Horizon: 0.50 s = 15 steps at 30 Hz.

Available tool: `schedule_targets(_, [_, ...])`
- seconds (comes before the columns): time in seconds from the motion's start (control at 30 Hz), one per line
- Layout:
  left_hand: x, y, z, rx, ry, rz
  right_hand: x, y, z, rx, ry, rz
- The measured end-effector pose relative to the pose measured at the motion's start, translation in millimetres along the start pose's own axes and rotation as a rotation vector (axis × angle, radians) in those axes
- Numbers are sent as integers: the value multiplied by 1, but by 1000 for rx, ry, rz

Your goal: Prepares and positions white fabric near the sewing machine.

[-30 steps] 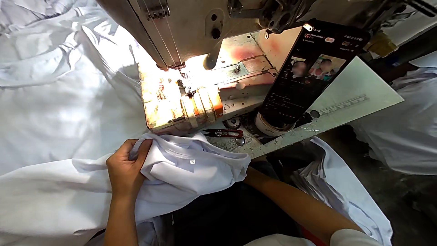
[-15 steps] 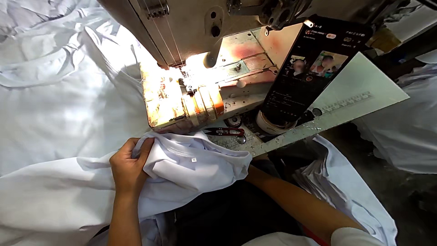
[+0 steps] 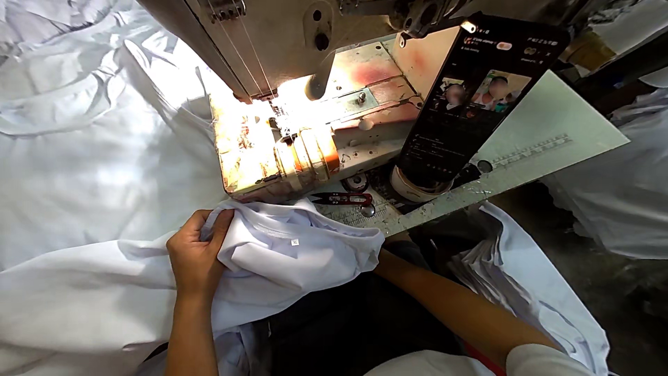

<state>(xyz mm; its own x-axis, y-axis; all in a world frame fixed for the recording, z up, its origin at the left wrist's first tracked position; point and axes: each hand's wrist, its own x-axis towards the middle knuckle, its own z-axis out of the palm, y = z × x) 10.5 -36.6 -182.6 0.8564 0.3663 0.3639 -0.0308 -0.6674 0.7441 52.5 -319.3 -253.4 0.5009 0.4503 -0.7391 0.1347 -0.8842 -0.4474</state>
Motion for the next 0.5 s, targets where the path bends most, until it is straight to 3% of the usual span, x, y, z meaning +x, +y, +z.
schedule_targets(0.1, [0,-1,0,-13,1,-2,-10,-6,-4,11,0,11])
schedule_targets(0.2, [0,-2,0,-23,-2,-5,8,10,20,-31,91,-72])
schedule_targets(0.3, [0,-3,0,-23,-9,-3,-3,-4,-1,-76,-68,18])
schedule_targets(0.4, [0,-4,0,-18,-10,-6,17,14,20,-56,52,-68])
schedule_targets(0.5, [0,-4,-1,-2,-8,3,-2,1,-1,-28,-13,-29])
